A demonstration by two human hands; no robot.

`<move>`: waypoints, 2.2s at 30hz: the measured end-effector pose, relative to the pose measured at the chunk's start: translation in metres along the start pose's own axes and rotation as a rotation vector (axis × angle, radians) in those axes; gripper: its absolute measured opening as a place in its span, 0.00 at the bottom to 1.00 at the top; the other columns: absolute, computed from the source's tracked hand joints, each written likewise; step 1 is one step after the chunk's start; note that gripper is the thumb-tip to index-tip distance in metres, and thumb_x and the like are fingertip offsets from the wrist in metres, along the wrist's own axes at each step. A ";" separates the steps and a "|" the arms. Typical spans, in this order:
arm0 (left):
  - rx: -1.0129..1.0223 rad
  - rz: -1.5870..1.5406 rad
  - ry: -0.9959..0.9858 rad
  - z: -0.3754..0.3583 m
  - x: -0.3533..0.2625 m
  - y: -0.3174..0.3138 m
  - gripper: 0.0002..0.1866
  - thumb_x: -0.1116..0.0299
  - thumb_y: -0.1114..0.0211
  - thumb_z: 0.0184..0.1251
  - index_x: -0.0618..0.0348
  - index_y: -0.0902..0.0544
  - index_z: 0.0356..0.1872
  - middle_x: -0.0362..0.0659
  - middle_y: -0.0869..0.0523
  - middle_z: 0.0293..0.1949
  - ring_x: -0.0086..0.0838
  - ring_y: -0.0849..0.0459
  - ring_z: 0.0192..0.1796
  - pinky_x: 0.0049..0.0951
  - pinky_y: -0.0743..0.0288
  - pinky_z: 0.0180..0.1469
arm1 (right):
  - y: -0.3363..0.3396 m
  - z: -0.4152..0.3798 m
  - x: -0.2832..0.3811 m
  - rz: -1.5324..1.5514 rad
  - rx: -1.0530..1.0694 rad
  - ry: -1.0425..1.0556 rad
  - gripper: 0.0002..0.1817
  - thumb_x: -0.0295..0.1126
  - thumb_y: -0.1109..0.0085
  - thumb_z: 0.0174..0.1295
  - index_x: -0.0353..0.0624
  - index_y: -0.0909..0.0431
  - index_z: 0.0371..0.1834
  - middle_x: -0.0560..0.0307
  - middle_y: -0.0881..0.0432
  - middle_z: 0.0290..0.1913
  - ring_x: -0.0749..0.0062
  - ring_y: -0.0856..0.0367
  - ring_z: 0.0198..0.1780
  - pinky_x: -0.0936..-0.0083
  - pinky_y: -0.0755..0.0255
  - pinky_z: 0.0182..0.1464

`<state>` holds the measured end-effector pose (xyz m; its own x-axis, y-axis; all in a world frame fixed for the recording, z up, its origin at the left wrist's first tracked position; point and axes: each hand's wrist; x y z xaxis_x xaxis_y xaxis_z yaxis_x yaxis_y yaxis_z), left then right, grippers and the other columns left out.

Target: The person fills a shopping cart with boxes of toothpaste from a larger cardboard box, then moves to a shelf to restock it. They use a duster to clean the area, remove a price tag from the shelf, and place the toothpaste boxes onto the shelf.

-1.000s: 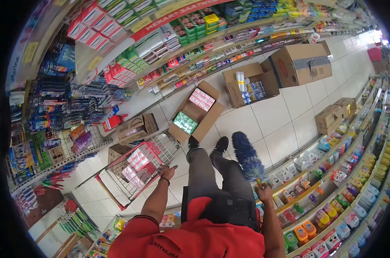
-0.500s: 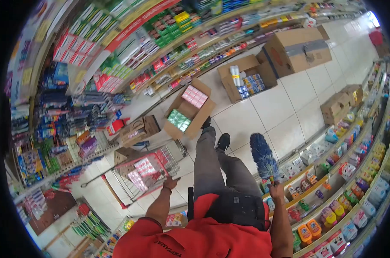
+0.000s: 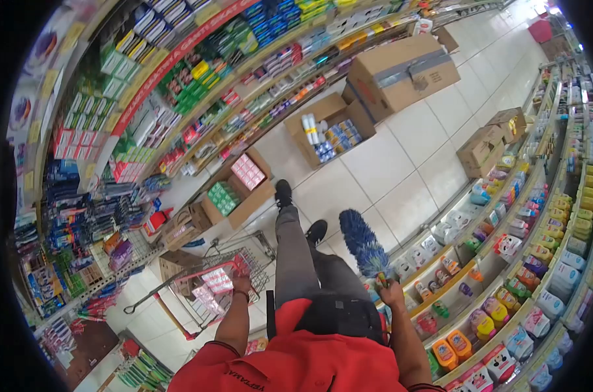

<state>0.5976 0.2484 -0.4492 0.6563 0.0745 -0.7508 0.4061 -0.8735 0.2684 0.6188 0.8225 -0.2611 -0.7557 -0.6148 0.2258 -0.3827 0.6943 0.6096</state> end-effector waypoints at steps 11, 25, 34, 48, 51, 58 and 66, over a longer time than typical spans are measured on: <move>0.030 1.119 0.122 -0.020 -0.095 -0.171 0.35 0.76 0.31 0.53 0.67 0.30 0.66 0.54 0.13 0.49 0.46 0.12 0.50 0.36 0.18 0.53 | 0.081 0.062 -0.003 0.068 -0.004 -0.187 0.29 0.47 0.30 0.54 0.32 0.17 0.52 0.29 0.15 0.47 0.35 0.17 0.54 0.53 0.24 0.56; -0.041 1.008 0.023 0.093 -0.212 -0.351 0.17 0.67 0.28 0.60 0.56 0.19 0.49 0.42 0.11 0.47 0.38 0.11 0.48 0.33 0.18 0.49 | 0.264 0.153 0.062 0.076 -0.070 -0.083 0.29 0.43 0.32 0.54 0.30 0.18 0.53 0.28 0.14 0.41 0.39 0.14 0.47 0.56 0.23 0.52; -0.015 0.909 0.076 0.081 -0.217 -0.410 0.27 0.59 0.29 0.64 0.61 0.24 0.60 0.45 0.15 0.58 0.35 0.16 0.59 0.32 0.26 0.62 | 0.320 0.212 0.038 -0.014 -0.103 -0.030 0.25 0.42 0.32 0.56 0.30 0.16 0.49 0.29 0.14 0.40 0.39 0.14 0.46 0.56 0.24 0.51; 0.212 1.039 0.363 -0.010 -0.173 -0.488 0.37 0.55 0.34 0.62 0.67 0.30 0.69 0.53 0.18 0.62 0.47 0.19 0.62 0.41 0.27 0.64 | 0.438 0.385 0.051 -0.171 0.199 -0.113 0.25 0.45 0.32 0.58 0.36 0.15 0.52 0.38 0.13 0.32 0.50 0.11 0.34 0.60 0.20 0.40; 0.234 1.268 0.146 -0.014 -0.157 -0.497 0.31 0.61 0.32 0.60 0.67 0.24 0.63 0.55 0.16 0.58 0.49 0.17 0.60 0.45 0.23 0.61 | 0.453 0.406 0.058 -0.003 0.193 -0.134 0.17 0.35 0.33 0.61 0.35 0.16 0.49 0.59 0.23 0.20 0.74 0.27 0.16 0.72 0.35 0.19; 0.044 0.931 0.261 -0.045 -0.200 -0.528 0.23 0.59 0.32 0.63 0.62 0.23 0.55 0.60 0.14 0.48 0.55 0.15 0.55 0.48 0.20 0.55 | 0.471 0.404 0.093 -0.037 0.177 -0.118 0.20 0.36 0.33 0.60 0.35 0.17 0.51 0.61 0.26 0.18 0.74 0.29 0.15 0.71 0.37 0.17; -0.302 0.716 -0.005 -0.029 -0.210 -0.540 0.14 0.60 0.35 0.67 0.63 0.20 0.38 0.56 0.13 0.40 0.55 0.15 0.39 0.50 0.21 0.42 | 0.441 0.412 0.042 -0.141 0.049 -0.039 0.23 0.41 0.31 0.57 0.33 0.17 0.48 0.37 0.13 0.34 0.46 0.13 0.39 0.57 0.24 0.43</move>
<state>0.2590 0.7189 -0.4187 0.8216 -0.4613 -0.3348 0.0403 -0.5389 0.8414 0.1989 1.2568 -0.2962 -0.7124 -0.6930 0.1106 -0.5108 0.6201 0.5955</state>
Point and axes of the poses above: each hand's wrist, its own z-axis towards the middle knuckle, its own y-axis out of the back of the hand, x = y × z
